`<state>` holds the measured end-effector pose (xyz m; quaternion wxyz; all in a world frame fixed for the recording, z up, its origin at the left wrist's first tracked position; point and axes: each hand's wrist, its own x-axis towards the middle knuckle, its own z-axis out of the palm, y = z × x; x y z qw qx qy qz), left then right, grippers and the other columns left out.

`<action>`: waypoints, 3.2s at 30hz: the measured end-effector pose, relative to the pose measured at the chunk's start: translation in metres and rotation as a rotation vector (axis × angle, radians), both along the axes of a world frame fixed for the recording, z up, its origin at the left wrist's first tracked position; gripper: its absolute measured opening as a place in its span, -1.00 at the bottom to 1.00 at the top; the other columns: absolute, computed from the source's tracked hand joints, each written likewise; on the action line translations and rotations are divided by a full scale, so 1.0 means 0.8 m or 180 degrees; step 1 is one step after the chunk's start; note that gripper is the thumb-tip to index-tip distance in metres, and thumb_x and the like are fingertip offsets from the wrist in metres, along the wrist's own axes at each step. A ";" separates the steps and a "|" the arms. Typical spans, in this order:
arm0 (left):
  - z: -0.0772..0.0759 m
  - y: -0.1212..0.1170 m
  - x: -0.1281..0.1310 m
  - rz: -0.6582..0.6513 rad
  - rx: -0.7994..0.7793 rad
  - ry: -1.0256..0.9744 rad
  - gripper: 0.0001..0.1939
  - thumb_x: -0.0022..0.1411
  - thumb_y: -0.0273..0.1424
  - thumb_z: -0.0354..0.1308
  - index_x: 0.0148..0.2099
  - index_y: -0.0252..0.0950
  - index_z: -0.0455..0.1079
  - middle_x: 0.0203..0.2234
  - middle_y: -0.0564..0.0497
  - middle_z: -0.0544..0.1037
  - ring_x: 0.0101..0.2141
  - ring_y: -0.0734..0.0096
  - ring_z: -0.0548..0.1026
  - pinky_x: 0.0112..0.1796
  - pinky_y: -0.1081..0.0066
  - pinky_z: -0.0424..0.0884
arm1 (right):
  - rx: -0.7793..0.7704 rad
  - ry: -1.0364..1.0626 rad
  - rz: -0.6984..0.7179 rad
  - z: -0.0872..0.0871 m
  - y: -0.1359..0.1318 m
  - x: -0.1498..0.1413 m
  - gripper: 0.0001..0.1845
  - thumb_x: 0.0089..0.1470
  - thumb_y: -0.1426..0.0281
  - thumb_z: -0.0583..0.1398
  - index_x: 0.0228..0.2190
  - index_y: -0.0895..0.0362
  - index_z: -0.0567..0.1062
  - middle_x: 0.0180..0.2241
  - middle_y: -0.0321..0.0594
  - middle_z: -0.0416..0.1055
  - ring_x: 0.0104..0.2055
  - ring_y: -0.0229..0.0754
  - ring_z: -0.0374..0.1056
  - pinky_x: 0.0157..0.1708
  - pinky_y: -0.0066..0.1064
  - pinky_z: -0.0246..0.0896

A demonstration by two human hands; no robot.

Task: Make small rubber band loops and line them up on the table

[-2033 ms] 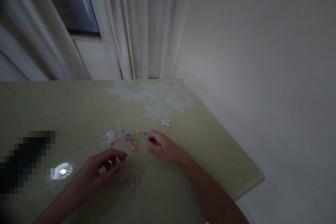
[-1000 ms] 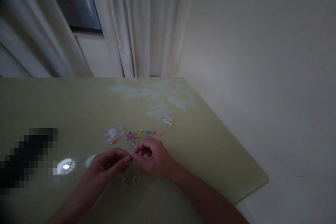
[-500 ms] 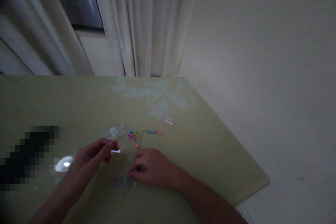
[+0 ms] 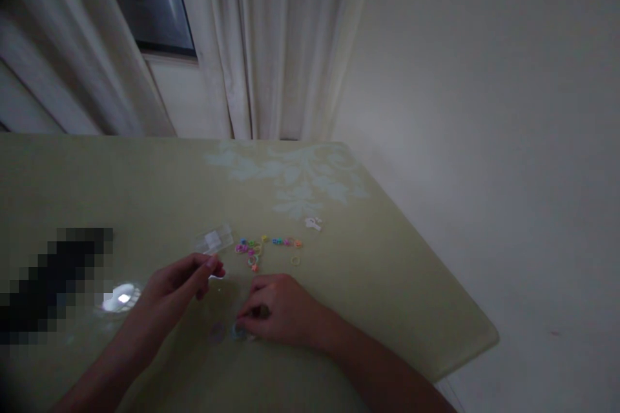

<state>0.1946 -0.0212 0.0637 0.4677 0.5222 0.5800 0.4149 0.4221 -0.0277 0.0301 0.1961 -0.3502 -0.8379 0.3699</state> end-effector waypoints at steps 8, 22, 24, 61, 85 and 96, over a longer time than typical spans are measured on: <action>-0.001 -0.002 0.000 -0.0002 -0.0007 -0.0008 -0.50 0.14 0.12 0.27 -0.39 -0.24 0.58 -0.62 0.10 0.41 -0.53 0.40 0.35 -0.47 0.47 0.30 | 0.0101 -0.0083 0.0079 -0.004 0.000 0.000 -0.88 0.17 0.41 0.38 -0.23 0.07 0.74 -0.33 -0.25 0.54 -0.33 -0.26 0.43 -0.27 -0.47 0.28; -0.003 0.000 0.001 -0.0055 0.0015 -0.0016 -0.51 0.15 0.11 0.26 -0.38 -0.25 0.57 -0.62 0.12 0.40 -0.54 0.43 0.32 -0.48 0.48 0.27 | 0.0028 -0.0368 0.0002 0.001 -0.006 -0.012 -0.84 0.11 0.41 0.40 -0.22 0.07 0.72 -0.28 -0.26 0.55 -0.32 -0.26 0.41 -0.26 -0.47 0.25; -0.004 0.000 0.000 -0.0047 0.0004 -0.0031 -0.51 0.14 0.11 0.27 -0.38 -0.25 0.57 -0.61 0.11 0.41 -0.54 0.42 0.33 -0.48 0.48 0.27 | 0.0038 -0.0308 -0.0038 0.001 -0.007 -0.012 -0.86 0.10 0.41 0.41 -0.23 0.07 0.72 -0.29 -0.26 0.54 -0.33 -0.26 0.41 -0.26 -0.47 0.26; -0.074 0.012 0.009 -0.1065 0.1645 0.2299 -0.77 0.44 -0.37 0.07 -0.11 -0.17 0.59 -0.18 -0.08 0.64 -0.12 0.10 0.60 -0.08 0.19 0.54 | 0.1057 -0.0689 -0.1292 -0.024 0.038 -0.011 -0.92 0.26 0.37 0.30 -0.23 0.11 0.58 -0.23 -0.16 0.53 -0.17 -0.10 0.41 -0.07 -0.27 0.29; -0.071 0.008 -0.009 -0.1102 0.1534 0.2653 -0.68 0.50 -0.29 -0.02 -0.15 -0.17 0.57 -0.20 -0.09 0.63 -0.16 0.13 0.60 -0.12 0.19 0.54 | 0.1677 -0.1884 -0.0847 -0.013 0.045 -0.027 -0.85 0.36 0.41 0.20 -0.16 0.22 0.57 -0.14 -0.02 0.49 -0.05 0.03 0.40 0.01 -0.13 0.32; -0.067 0.010 -0.021 -0.0728 0.1280 0.2577 -0.70 0.43 -0.21 0.00 -0.17 -0.15 0.56 -0.18 -0.09 0.63 -0.16 0.10 0.62 -0.15 0.18 0.55 | 0.0963 -0.1827 0.0199 0.036 0.015 0.032 -0.86 0.29 0.37 0.26 -0.25 0.17 0.60 -0.16 -0.12 0.49 -0.19 -0.14 0.38 -0.20 -0.37 0.23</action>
